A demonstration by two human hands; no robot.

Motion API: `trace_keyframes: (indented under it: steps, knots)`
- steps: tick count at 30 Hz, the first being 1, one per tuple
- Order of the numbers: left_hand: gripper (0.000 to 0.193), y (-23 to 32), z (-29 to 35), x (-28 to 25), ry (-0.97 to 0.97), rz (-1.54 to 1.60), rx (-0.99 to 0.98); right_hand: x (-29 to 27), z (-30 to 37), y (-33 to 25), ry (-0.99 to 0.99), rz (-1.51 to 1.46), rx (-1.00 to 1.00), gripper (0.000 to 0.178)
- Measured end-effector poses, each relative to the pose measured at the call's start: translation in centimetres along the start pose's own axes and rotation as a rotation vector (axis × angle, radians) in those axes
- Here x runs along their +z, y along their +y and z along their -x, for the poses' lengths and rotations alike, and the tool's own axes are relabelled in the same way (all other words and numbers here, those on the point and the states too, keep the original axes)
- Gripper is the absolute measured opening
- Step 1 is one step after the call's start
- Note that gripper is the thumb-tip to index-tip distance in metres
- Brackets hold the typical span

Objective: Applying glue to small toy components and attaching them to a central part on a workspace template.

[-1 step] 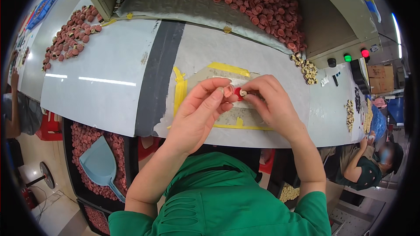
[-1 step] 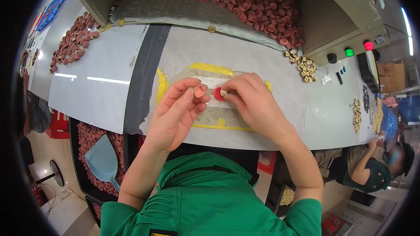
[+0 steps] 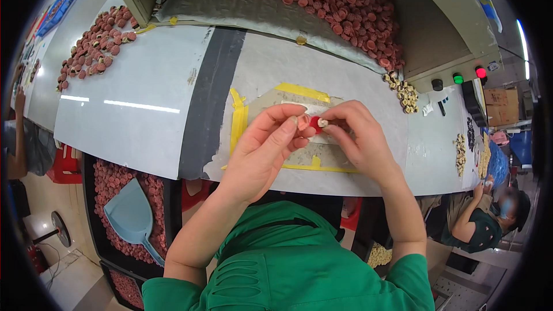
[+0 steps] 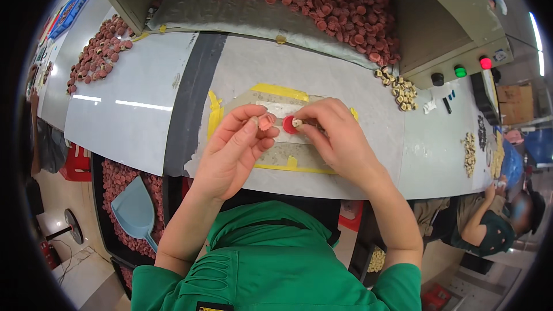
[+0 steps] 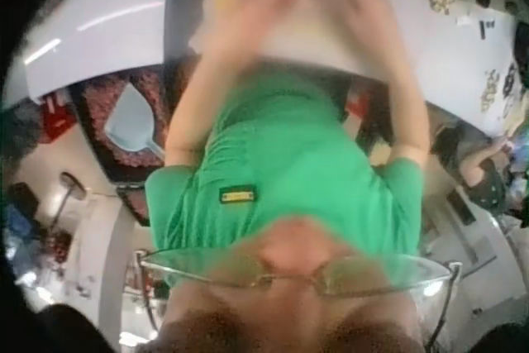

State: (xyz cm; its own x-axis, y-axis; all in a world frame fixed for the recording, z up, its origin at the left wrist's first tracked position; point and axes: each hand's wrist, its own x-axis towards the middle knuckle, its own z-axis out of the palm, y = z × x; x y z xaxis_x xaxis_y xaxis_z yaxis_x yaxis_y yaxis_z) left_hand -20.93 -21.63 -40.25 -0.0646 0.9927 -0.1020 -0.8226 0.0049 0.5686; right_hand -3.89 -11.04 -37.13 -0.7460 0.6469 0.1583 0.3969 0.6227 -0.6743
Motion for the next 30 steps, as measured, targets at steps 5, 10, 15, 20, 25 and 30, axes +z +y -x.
trace_keyframes:
  steps: [5,10,15,20,25,30]
  knots:
    - [0.026,-0.1,0.6,0.4,0.012,-0.125,0.018,0.5,1.7,-1.9,0.111,-0.568,0.230,0.015]
    - [0.024,-0.3,0.8,0.8,0.035,-0.215,0.026,1.5,1.2,-3.1,0.139,-0.541,0.044,0.016]
    - [0.018,-1.4,1.0,0.9,0.020,-0.343,0.315,2.3,1.5,-3.7,0.218,-0.237,-0.037,0.020]
    - [0.018,-1.1,1.0,0.7,0.006,-0.362,0.287,3.3,1.8,-2.6,0.315,-0.148,-0.172,0.026]
    - [0.029,-0.2,1.4,1.3,-0.058,-0.330,0.126,1.6,1.0,-3.8,0.158,-0.180,-0.158,0.031]
    - [0.048,0.2,1.3,1.5,-0.095,-0.328,0.053,0.2,1.2,-3.3,0.070,-0.069,-0.238,0.030]
